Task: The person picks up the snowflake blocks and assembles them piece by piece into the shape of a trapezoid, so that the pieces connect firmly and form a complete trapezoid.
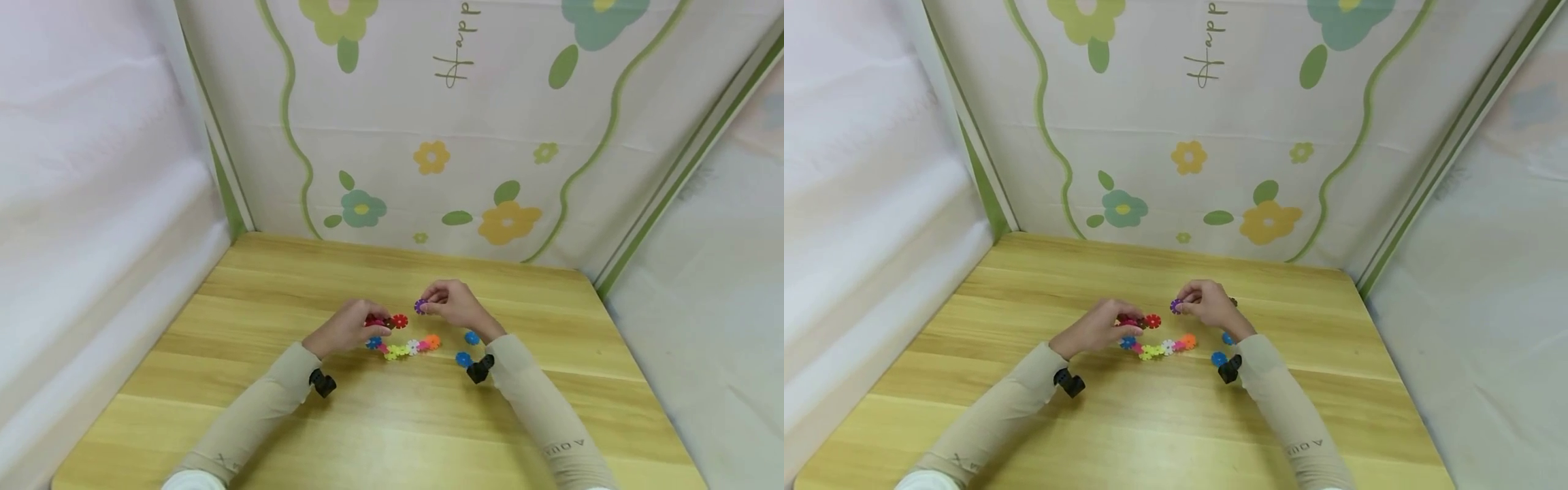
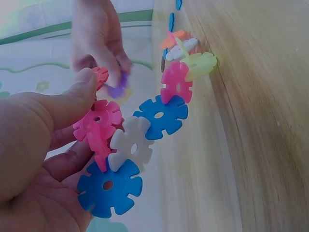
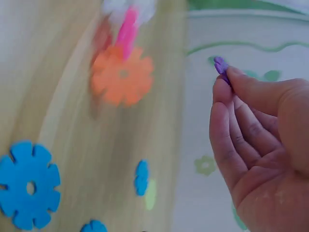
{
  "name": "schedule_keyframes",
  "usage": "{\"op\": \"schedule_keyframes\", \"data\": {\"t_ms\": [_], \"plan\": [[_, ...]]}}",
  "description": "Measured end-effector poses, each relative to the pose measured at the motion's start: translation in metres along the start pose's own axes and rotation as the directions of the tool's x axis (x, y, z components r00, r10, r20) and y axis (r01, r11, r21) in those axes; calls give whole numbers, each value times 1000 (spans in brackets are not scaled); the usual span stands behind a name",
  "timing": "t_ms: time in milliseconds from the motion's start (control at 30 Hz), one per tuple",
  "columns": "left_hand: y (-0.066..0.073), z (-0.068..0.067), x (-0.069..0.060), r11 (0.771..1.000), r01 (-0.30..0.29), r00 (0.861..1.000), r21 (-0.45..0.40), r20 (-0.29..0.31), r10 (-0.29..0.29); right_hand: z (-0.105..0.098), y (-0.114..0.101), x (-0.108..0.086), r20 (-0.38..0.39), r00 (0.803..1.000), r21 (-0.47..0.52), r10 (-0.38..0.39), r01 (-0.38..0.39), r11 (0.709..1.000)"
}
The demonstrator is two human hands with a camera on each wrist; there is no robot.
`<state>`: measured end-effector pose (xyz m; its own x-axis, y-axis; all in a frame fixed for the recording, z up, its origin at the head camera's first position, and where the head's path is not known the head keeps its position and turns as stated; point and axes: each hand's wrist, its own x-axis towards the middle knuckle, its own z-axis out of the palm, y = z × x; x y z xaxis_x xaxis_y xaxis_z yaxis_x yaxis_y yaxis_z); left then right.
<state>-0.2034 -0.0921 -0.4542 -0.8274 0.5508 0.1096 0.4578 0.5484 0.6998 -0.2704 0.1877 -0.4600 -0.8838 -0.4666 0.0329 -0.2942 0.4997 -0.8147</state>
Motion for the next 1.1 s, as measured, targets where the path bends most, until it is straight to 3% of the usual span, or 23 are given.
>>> {"op": "schedule_keyframes", "data": {"t_ms": [233,467,767,1100], "plan": [[2,0,1,1000,-21,1000,10,-6,21,-2,-23,-30,2,995,182,98,-97,978],[5,1,4,999,-44,999,23,-15,45,6,-26,-40,15,980,307,197,-192,932],[6,5,5,994,-89,996,57,-20,91,11,-24,-40,32,968,345,248,-243,907],[7,5,6,988,-113,993,107,-34,117,4,-25,-38,100,969,320,228,-248,914]]}}
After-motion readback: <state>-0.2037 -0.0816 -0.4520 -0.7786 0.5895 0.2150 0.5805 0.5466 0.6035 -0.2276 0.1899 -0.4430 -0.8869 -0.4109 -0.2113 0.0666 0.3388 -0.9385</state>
